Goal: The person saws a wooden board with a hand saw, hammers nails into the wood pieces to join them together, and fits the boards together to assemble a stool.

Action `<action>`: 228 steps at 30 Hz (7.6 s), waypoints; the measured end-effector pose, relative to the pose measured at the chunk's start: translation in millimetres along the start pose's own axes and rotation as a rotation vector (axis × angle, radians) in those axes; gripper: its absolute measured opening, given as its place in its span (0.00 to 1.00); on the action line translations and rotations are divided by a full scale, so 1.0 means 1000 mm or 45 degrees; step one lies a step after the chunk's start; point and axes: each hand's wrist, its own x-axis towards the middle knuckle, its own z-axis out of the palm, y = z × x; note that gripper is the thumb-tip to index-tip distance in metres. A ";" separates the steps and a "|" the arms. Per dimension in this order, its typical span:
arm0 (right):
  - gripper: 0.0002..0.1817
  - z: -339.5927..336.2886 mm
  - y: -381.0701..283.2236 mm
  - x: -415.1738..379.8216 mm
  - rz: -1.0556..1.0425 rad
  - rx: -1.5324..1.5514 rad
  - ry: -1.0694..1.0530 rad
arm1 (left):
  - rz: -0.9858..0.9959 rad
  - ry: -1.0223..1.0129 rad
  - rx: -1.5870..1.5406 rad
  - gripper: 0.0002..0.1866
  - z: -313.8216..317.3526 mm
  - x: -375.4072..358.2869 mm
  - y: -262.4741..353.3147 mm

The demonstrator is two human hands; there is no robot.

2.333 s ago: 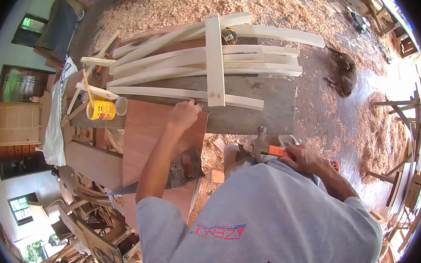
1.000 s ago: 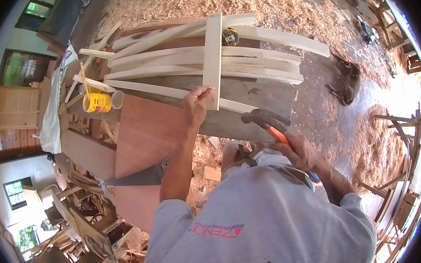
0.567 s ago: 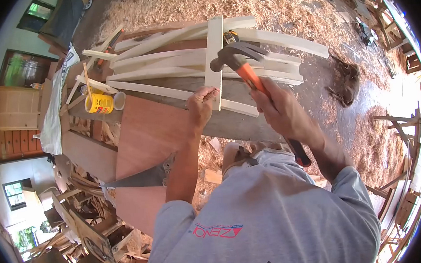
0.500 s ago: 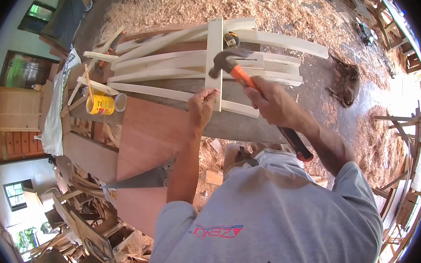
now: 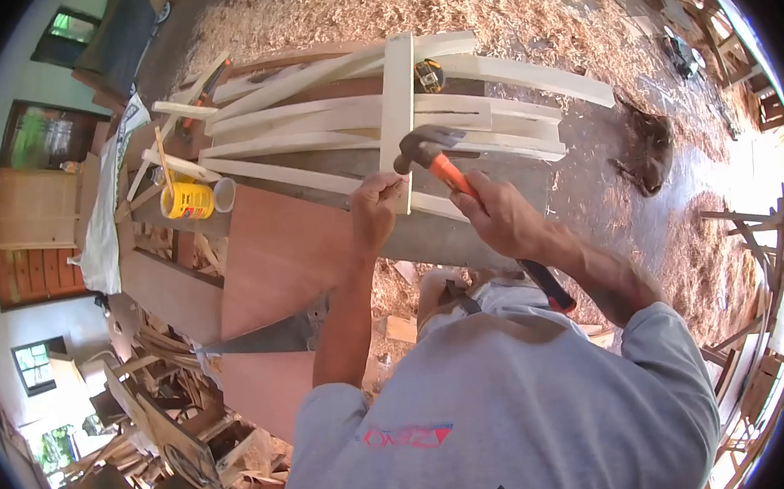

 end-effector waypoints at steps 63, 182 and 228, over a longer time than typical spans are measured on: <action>0.11 0.110 0.000 -0.098 0.038 -0.459 -0.977 | 0.324 -0.326 1.599 0.14 0.042 0.122 -0.021; 0.21 -0.056 -0.018 0.044 0.054 0.389 0.583 | -0.567 0.892 -0.720 0.30 -0.159 0.163 0.036; 0.18 -0.068 -0.029 0.097 0.173 0.870 0.821 | -0.721 -0.534 0.123 0.43 -0.042 0.329 0.104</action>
